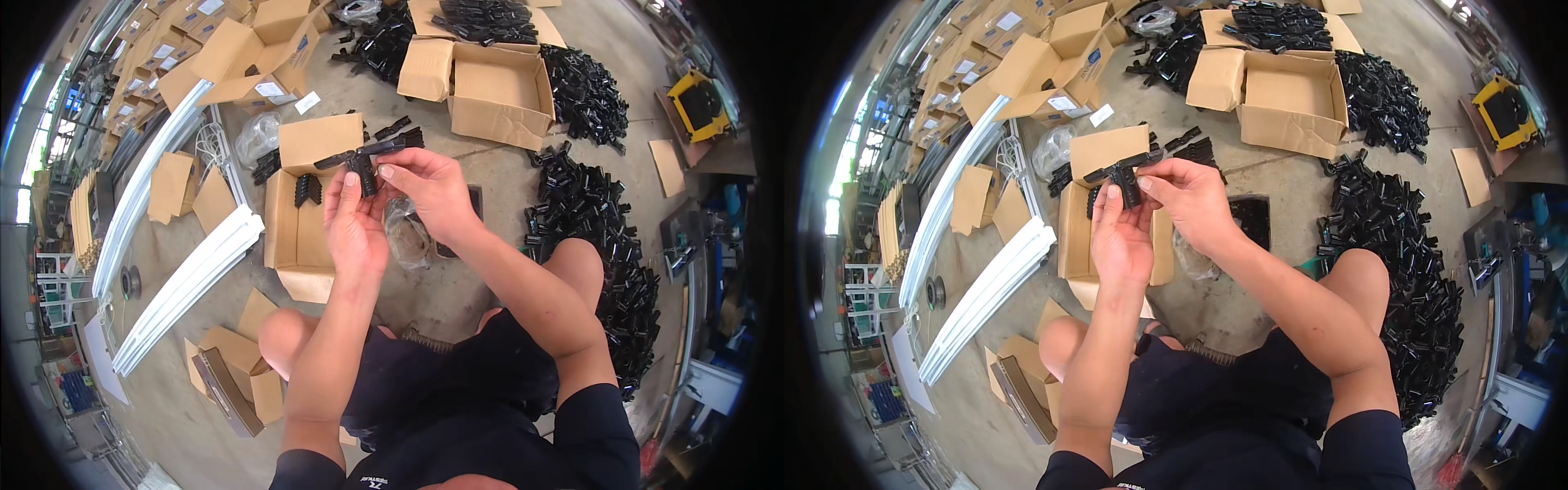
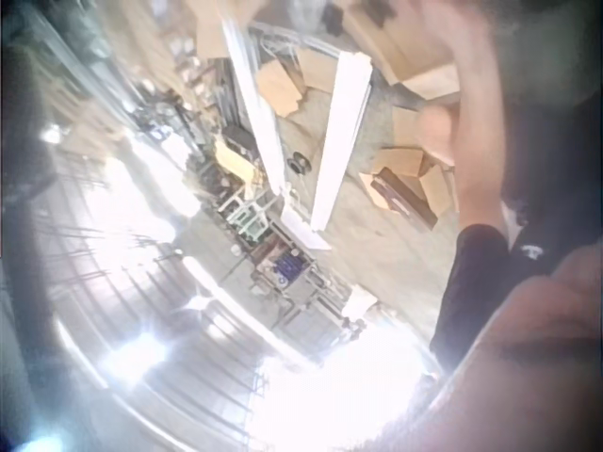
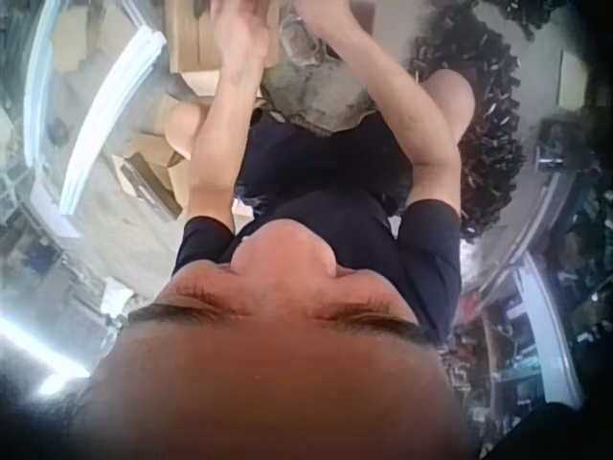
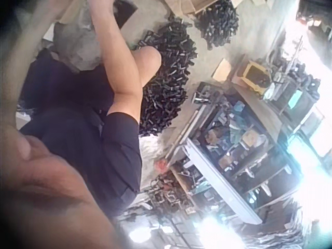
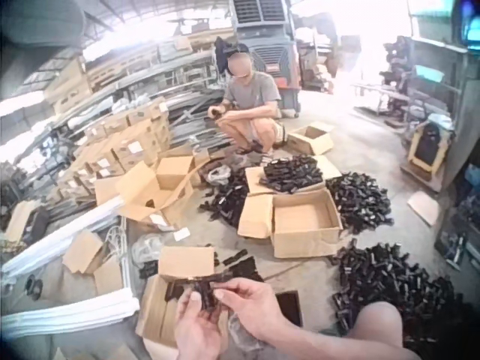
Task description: The person joins small black metal components by hand while seated on a stool, picking pieces from a cardboard box and a small plastic container.
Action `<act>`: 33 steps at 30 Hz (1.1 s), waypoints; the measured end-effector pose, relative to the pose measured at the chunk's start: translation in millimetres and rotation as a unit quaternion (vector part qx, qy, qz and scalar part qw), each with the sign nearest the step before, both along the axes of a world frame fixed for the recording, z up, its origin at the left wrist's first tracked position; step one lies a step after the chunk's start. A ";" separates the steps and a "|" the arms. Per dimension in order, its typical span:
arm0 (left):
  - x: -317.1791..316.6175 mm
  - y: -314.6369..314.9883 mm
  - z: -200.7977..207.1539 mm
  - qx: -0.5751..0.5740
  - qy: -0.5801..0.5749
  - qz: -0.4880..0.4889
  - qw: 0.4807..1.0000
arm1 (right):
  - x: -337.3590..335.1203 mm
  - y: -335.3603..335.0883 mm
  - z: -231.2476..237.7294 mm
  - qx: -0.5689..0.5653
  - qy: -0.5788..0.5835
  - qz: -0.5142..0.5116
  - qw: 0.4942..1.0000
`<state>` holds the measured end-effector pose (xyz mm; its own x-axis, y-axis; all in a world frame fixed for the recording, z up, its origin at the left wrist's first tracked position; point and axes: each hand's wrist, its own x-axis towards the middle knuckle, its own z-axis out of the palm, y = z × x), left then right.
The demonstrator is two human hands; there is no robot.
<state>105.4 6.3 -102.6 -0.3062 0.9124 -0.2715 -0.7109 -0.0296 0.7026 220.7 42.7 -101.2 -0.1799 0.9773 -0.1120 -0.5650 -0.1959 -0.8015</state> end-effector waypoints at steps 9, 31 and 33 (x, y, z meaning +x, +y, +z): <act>14.0 15.5 -22.5 0.040 0.035 0.018 0.998 | 4.6 13.4 -9.7 -0.054 -0.030 -0.045 0.997; 12.7 24.3 -23.9 0.051 0.027 0.072 0.996 | -11.4 21.0 -10.4 -0.044 -0.079 -0.059 0.994; 12.7 23.8 -23.0 0.046 0.023 0.075 0.996 | -13.0 19.3 -8.0 -0.042 -0.090 -0.060 0.993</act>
<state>118.1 30.1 -125.5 -0.4508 0.8760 -0.1715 -0.6615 -0.1988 0.7231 207.7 61.9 -109.2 -0.0317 0.9765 -0.2131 -0.4383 -0.2052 -0.8751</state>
